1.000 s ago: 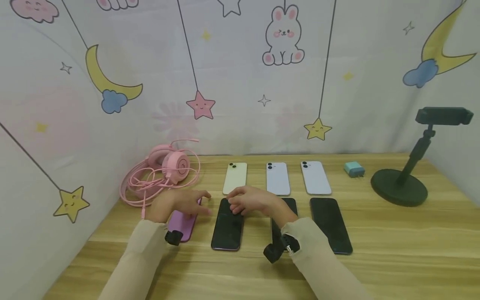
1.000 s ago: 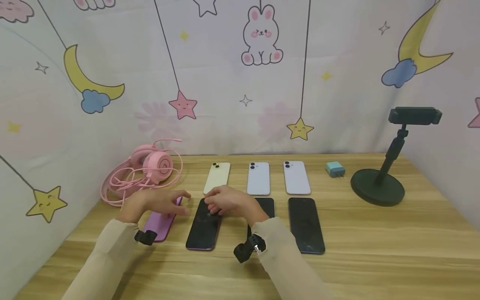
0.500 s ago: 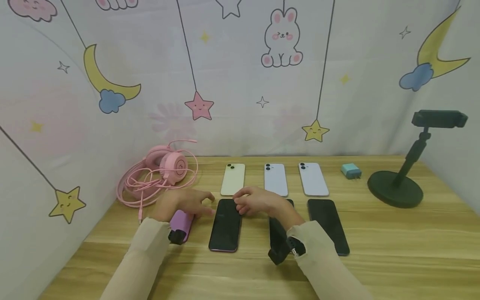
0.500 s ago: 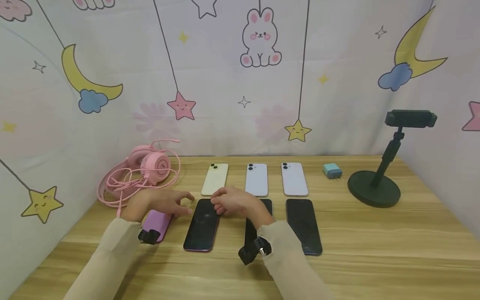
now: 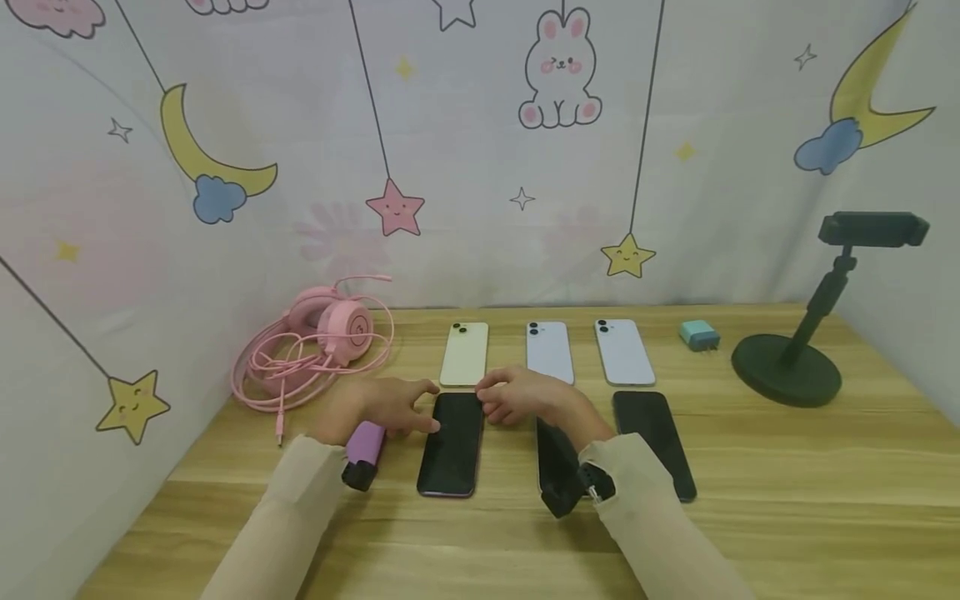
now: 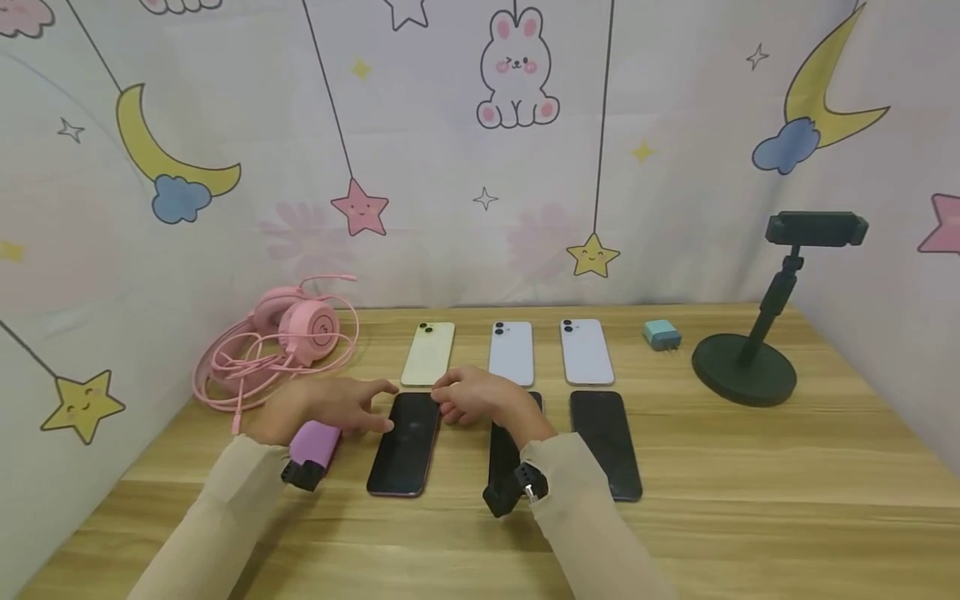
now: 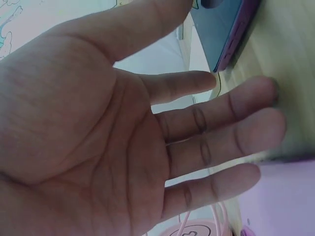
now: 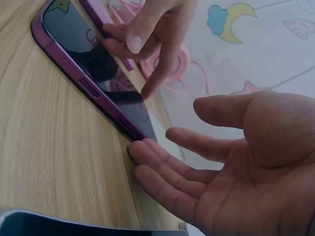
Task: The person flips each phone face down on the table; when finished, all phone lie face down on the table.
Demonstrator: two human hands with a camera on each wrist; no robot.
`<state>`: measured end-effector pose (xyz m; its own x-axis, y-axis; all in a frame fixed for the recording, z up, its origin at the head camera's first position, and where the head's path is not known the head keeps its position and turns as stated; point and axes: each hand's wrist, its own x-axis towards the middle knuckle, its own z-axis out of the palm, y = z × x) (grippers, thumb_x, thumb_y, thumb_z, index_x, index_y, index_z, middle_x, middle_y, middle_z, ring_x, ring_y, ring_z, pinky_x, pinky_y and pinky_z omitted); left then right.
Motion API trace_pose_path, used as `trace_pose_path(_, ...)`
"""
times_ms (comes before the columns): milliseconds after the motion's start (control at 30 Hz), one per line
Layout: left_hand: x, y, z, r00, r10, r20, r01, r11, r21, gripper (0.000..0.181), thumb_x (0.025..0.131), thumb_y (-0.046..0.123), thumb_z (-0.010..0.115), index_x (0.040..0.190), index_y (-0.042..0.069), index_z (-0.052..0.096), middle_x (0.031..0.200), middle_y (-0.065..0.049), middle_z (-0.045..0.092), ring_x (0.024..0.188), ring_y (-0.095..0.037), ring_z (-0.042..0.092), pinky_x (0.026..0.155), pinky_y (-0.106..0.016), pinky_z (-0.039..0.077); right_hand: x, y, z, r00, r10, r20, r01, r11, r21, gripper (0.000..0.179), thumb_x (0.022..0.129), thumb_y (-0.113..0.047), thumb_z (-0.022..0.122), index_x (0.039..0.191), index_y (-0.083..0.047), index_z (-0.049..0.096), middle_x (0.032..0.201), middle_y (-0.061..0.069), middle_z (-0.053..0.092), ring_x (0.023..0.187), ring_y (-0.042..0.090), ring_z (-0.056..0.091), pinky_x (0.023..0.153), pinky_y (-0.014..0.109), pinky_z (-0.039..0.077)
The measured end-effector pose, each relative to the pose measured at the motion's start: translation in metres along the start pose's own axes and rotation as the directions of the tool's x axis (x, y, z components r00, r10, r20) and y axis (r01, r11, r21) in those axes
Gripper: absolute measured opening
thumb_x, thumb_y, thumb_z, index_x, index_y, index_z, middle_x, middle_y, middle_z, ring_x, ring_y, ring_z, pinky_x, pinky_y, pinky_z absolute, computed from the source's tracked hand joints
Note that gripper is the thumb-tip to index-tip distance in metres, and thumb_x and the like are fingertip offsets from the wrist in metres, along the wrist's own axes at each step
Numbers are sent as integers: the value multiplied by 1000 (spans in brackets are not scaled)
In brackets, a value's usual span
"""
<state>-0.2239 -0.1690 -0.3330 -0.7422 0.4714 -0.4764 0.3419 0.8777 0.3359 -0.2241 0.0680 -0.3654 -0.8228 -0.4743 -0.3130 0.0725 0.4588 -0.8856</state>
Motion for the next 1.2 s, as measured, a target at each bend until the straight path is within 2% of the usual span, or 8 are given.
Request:
trace_pose_path(233, 5, 5, 4, 1000, -4, -13, 5, 1000, 22, 72, 94, 39, 70, 152, 11, 36, 78, -2, 65, 71, -15, 63, 84, -36, 45, -3, -1, -1, 999, 9, 31, -10, 1000, 25, 39, 106, -21, 51, 139, -2, 52, 108, 14, 68, 97, 24, 69, 89, 41, 53)
trace_pose_path(433, 8, 9, 7, 1000, 20, -5, -20, 1000, -6, 75, 92, 39, 72, 153, 15, 35, 89, -4, 61, 74, -16, 62, 81, -37, 45, -4, 0, -1, 998, 19, 62, -23, 997, 71, 42, 106, -21, 51, 142, -1, 44, 103, 16, 71, 92, 28, 71, 85, 42, 55)
trace_pose_path(633, 9, 11, 10, 1000, 23, -10, -23, 1000, 12, 78, 91, 39, 73, 154, 17, 32, 82, -5, 62, 70, -17, 63, 77, -36, 44, -2, 0, 2, 998, 44, 44, -48, 994, 101, 47, 105, -20, 52, 148, -5, 38, 101, 17, 71, 90, 27, 72, 81, 40, 56)
trace_pose_path(733, 11, 13, 10, 1000, 27, -13, -26, 999, 29, 81, 90, 39, 74, 155, 16, 31, 84, -5, 62, 70, -16, 63, 79, -36, 45, -1, -1, 3, 998, 56, 32, -58, 993, 100, 47, 105, -17, 51, 148, -6, 38, 100, 17, 71, 88, 26, 72, 79, 38, 57)
trace_pose_path(1000, 12, 15, 11, 998, 55, -23, -53, 995, 89, 83, 89, 39, 76, 155, 15, 31, 111, -9, 62, 93, -19, 59, 93, -43, 45, 2, 1, 4, 999, 43, 26, -45, 995, 92, 42, 105, -10, 49, 145, -3, 41, 98, 17, 70, 84, 24, 72, 73, 34, 56)
trace_pose_path(1200, 12, 15, 12, 998, 50, -24, -47, 995, 86, 84, 89, 38, 76, 155, 14, 31, 115, -10, 62, 101, -21, 58, 97, -45, 44, 4, 3, 4, 999, 50, 15, -52, 994, 101, 39, 106, -11, 46, 144, -4, 42, 95, 16, 70, 80, 22, 71, 70, 33, 55)
